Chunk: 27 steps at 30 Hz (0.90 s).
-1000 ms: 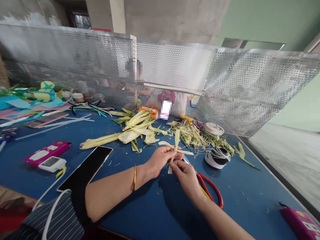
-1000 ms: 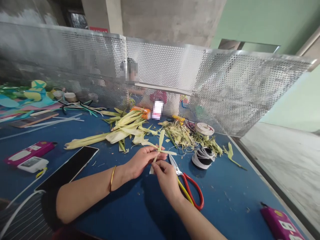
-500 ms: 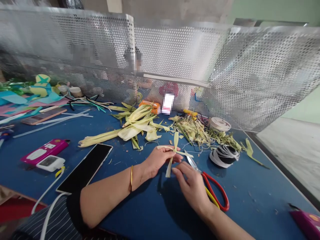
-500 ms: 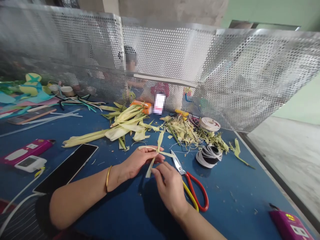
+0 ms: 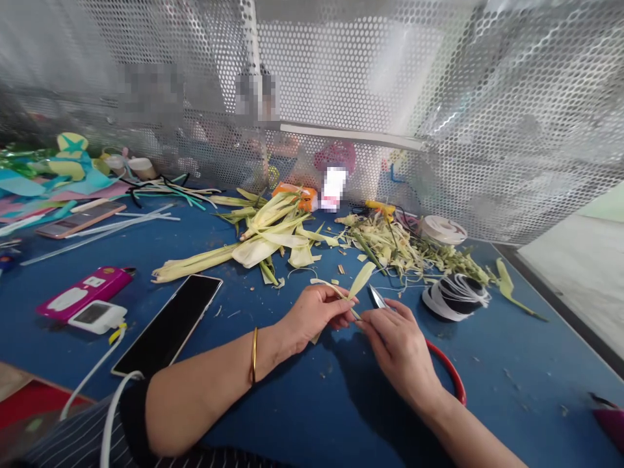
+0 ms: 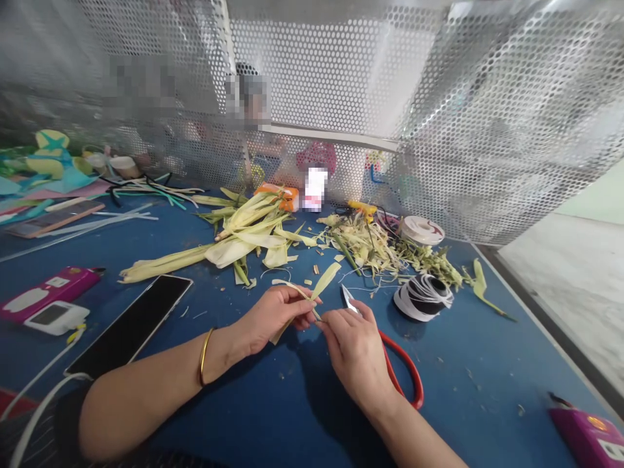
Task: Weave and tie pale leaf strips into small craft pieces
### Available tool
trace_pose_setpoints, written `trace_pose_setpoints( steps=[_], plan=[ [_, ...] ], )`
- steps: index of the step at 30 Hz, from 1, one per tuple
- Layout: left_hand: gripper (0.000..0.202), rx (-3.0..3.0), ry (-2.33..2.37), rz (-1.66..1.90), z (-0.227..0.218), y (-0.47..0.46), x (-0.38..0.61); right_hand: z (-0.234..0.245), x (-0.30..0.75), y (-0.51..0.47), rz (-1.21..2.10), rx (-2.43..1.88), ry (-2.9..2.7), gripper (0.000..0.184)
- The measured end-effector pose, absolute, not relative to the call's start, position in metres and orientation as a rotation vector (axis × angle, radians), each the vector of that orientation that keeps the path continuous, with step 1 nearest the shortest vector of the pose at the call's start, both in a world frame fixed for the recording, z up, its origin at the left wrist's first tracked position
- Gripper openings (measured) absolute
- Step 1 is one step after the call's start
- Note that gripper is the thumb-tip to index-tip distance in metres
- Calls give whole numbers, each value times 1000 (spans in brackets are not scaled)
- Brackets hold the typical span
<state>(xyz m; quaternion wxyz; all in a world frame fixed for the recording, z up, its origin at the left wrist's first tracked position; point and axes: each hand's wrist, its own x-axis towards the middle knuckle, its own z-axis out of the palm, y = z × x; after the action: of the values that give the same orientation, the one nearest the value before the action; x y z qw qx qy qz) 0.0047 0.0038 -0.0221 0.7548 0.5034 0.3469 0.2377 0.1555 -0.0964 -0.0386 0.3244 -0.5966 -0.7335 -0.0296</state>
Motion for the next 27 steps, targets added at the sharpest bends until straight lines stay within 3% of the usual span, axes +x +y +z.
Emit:
trace_pose_setpoints(
  steps=[9, 15, 27],
  plan=[
    [12, 1028, 860, 536, -20, 1, 9, -37, 156, -99, -22, -1536, -1892, 24],
    [27, 943, 723, 420, -22, 10, 1, -40, 160, -95, 9, -1616, -1718, 26],
    [15, 1017, 782, 475, -16, 6, 5, -35, 159, -98, 40, -1596, -1728, 28]
  ],
)
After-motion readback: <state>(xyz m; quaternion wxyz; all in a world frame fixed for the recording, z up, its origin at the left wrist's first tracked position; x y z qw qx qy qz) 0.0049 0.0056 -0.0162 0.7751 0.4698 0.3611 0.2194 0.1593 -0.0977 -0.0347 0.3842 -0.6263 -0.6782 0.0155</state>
